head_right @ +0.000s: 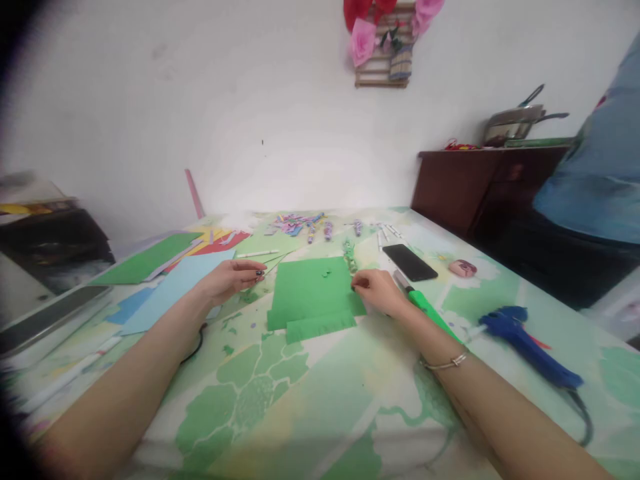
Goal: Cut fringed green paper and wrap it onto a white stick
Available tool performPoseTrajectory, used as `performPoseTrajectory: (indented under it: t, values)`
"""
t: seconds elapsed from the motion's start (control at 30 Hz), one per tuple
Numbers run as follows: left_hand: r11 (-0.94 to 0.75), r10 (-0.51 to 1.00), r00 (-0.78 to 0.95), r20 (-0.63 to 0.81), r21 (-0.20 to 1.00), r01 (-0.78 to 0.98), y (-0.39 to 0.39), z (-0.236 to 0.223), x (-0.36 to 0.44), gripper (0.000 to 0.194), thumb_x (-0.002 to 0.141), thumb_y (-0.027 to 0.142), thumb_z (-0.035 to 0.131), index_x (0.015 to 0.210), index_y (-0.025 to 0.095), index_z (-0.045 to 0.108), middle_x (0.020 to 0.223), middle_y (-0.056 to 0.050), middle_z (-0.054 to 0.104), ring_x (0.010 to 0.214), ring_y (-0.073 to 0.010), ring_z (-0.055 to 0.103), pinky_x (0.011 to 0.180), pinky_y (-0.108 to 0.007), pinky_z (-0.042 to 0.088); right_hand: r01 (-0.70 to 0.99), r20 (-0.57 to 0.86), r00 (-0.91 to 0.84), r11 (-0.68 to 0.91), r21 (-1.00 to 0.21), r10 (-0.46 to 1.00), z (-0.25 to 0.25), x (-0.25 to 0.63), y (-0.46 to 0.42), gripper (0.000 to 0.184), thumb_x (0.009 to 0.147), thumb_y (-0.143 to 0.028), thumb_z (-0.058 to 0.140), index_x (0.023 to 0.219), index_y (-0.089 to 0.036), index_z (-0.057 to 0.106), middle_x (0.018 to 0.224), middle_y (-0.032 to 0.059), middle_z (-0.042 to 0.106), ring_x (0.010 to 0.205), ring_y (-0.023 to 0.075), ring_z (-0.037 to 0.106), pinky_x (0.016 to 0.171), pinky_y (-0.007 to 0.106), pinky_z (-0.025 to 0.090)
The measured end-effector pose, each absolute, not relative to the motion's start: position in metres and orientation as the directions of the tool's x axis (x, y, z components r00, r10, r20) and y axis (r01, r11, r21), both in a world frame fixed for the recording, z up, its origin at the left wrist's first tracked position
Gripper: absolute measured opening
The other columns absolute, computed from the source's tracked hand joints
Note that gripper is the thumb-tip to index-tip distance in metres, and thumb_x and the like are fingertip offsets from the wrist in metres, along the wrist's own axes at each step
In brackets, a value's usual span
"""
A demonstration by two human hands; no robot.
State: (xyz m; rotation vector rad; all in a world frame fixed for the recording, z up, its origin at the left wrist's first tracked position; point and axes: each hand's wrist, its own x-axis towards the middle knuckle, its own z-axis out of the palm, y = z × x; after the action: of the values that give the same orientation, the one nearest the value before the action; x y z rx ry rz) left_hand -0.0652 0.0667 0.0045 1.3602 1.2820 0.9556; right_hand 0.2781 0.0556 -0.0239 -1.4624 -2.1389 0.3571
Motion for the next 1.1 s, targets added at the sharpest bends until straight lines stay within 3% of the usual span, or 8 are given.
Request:
performPoseTrajectory:
  t: [0.17,0.27,0.43,0.67,0.77,0.9,1.1]
  values:
    - [-0.027,0.985,0.173,0.024,1.0,0.015,0.057,0.006,-0.038,0.031,0.057,0.021,0.082,0.084,0.012,0.07,0.077,-0.005,0.069,0.075,-0.0168,0.066,0.074,-0.03,0.049,0.708,0.171,-0.418,0.438,-0.554,0.892,-0.025,0.275,0.051,0.016,0.074,-0.025,0.059,0.079,-0.015,0.071,0.073,0.0045,0.071,0.067,0.0165,0.063,0.062,0.025,0.045]
    - [-0.058,0.978,0.199,0.063,0.998,-0.031,0.048,0.009,-0.023,0.032,0.052,0.021,0.083,0.081,0.013,0.072,0.077,-0.005,0.07,0.07,-0.0153,0.065,0.07,-0.028,0.048,0.648,0.093,-0.522,0.465,-0.603,0.848,-0.024,0.273,0.047,0.015,0.068,-0.025,0.065,0.076,-0.015,0.071,0.068,0.0028,0.069,0.062,0.0151,0.062,0.058,0.023,0.044]
    - [-0.086,0.968,0.231,0.094,0.995,-0.042,0.036,0.01,0.001,0.028,0.052,0.02,0.081,0.079,0.016,0.073,0.087,-0.006,0.071,0.073,-0.0146,0.065,0.074,-0.029,0.048,0.565,0.017,-0.615,0.456,-0.688,0.788,-0.023,0.27,0.04,0.019,0.065,-0.024,0.069,0.08,-0.013,0.071,0.066,0.0034,0.069,0.061,0.0149,0.063,0.057,0.023,0.047]
    - [-0.061,0.948,0.318,0.032,0.995,0.082,0.027,-0.006,0.044,0.027,0.056,0.015,0.076,0.082,0.015,0.074,0.089,-0.009,0.073,0.074,-0.0192,0.068,0.076,-0.032,0.049,0.49,0.013,-0.632,0.414,-0.767,0.775,-0.025,0.27,0.036,0.018,0.071,-0.024,0.064,0.084,-0.014,0.071,0.071,0.0028,0.07,0.063,0.0137,0.065,0.059,0.022,0.05]
    - [-0.065,0.959,0.282,0.024,0.989,0.135,0.029,-0.013,0.053,0.022,0.06,0.014,0.072,0.082,0.015,0.073,0.091,-0.009,0.073,0.076,-0.02,0.069,0.078,-0.033,0.05,0.542,0.092,-0.485,0.381,-0.749,0.87,-0.025,0.28,0.045,0.019,0.076,-0.025,0.057,0.084,-0.013,0.069,0.065,0.0032,0.068,0.056,0.0132,0.061,0.054,0.023,0.047]
    - [-0.077,0.965,0.263,0.022,0.977,0.199,0.038,-0.017,0.057,0.019,0.062,0.015,0.071,0.081,0.015,0.073,0.083,-0.008,0.074,0.076,-0.0209,0.069,0.079,-0.034,0.05,0.638,0.209,-0.281,0.344,-0.689,0.937,-0.026,0.293,0.059,0.015,0.074,-0.019,0.057,0.082,-0.015,0.069,0.072,0.0042,0.069,0.065,0.0148,0.061,0.061,0.025,0.046]
    - [-0.075,0.945,0.327,-0.008,0.968,0.239,0.052,-0.031,0.061,0.024,0.06,0.016,0.074,0.084,0.016,0.072,0.076,-0.005,0.074,0.075,-0.0211,0.069,0.076,-0.033,0.052,0.678,0.159,-0.391,0.401,-0.616,0.906,-0.027,0.277,0.056,0.018,0.068,-0.007,0.058,0.077,-0.017,0.071,0.074,0.0025,0.07,0.067,0.0147,0.061,0.064,0.024,0.045]
